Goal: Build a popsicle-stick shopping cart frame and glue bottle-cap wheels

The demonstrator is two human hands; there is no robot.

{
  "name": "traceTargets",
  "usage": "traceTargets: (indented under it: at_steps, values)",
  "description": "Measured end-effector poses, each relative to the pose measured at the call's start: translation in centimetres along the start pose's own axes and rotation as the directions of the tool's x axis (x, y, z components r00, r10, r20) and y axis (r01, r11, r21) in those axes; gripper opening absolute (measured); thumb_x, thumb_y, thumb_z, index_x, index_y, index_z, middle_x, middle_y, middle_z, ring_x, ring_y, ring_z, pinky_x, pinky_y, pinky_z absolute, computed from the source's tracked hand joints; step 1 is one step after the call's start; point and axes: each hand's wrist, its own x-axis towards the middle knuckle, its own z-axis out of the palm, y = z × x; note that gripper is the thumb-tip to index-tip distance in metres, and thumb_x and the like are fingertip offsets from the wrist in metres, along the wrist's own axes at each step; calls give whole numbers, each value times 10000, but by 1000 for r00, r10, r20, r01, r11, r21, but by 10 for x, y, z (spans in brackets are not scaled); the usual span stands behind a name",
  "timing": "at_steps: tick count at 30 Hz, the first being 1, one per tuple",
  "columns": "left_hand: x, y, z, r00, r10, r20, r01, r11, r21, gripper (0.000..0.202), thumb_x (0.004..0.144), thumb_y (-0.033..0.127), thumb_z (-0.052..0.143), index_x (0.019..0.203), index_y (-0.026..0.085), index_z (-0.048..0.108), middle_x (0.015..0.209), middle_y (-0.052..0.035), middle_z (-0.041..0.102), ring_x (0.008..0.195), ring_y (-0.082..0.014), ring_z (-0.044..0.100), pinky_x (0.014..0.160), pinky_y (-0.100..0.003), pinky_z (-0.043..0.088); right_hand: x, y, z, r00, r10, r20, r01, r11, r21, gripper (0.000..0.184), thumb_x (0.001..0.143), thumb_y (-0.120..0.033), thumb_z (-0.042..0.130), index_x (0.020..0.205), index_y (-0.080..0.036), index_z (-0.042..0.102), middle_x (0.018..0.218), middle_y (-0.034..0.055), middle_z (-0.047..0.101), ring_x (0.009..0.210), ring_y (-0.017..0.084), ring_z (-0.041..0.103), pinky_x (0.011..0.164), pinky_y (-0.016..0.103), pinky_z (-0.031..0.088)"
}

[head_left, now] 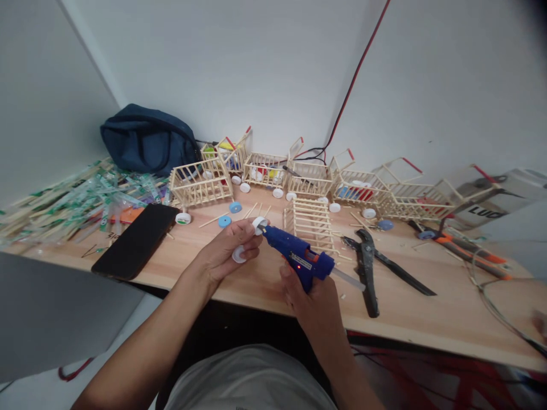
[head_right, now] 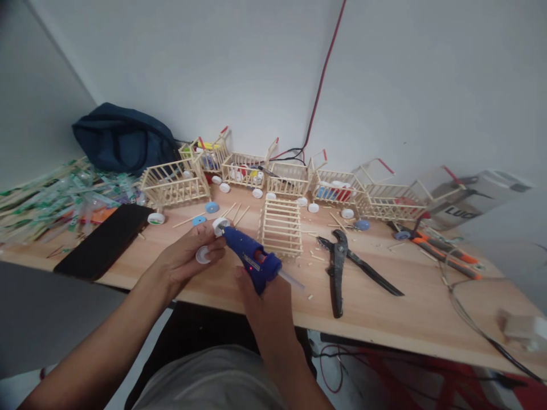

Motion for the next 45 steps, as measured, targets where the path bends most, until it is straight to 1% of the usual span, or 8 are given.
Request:
traceTargets:
  at_steps: [7,12,18,22,28,33,39,45]
  values:
    - [0,-1,2,992,115,-55,-108,987,118,310,680,257,826,933,113,721,692,21,486,499,-13,283,429,-143,230,-2,-5,5,987,113,113,-137,962,234,454,818,-620,574,672,-197,498,513,-62,409,401,70,356,350,199,307]
    - [-2,-1,4,978,192,-77,-173,964,203,371,656,236,839,1003,159,730,650,24,502,487,-21,313,449,-168,180,-4,-13,8,965,141,221,-232,848,476,448,825,-622,584,749,-192,485,642,-54,452,418,36,314,331,159,277]
    - [-2,-2,4,973,211,-92,-183,952,247,375,663,230,832,1019,173,728,611,37,472,484,-28,305,456,-177,163,-3,-13,7,944,181,277,-306,795,524,458,812,-639,590,761,-203,460,633,-63,431,416,36,277,324,153,250]
    - [-1,-3,5,973,211,-97,-186,958,216,351,682,278,825,990,146,722,614,40,443,481,-24,285,445,-168,172,-2,-12,6,961,144,237,-237,869,435,435,838,-621,564,766,-198,498,542,-81,395,391,53,306,335,171,259]
    - [-1,-3,7,989,129,-73,-123,989,82,371,694,399,813,806,71,679,618,47,393,492,-24,274,420,-135,244,2,-1,1,996,33,82,-40,996,80,413,840,-582,570,701,-194,543,507,-46,449,436,103,425,411,224,355]
    - [1,-4,6,992,12,-127,-24,995,-92,327,686,322,833,736,87,612,621,47,427,484,-23,338,394,-114,302,0,-6,-4,975,-212,-64,185,938,-292,312,828,-490,606,836,-188,686,705,56,675,685,216,642,636,298,520]
    - [2,1,4,993,-33,-116,4,969,-246,209,848,295,690,847,100,613,804,-23,584,487,-18,363,383,-106,335,-5,-18,-15,952,-299,-71,267,918,-292,242,846,-426,604,863,-205,700,727,40,710,655,194,664,617,262,537]
    - [0,2,2,996,-63,-61,43,960,-275,209,860,293,672,886,89,633,811,-38,598,507,-31,395,390,-110,353,-8,-16,-20,939,-316,-136,270,922,-279,266,837,-449,616,776,-202,692,600,12,656,505,156,591,512,243,498]
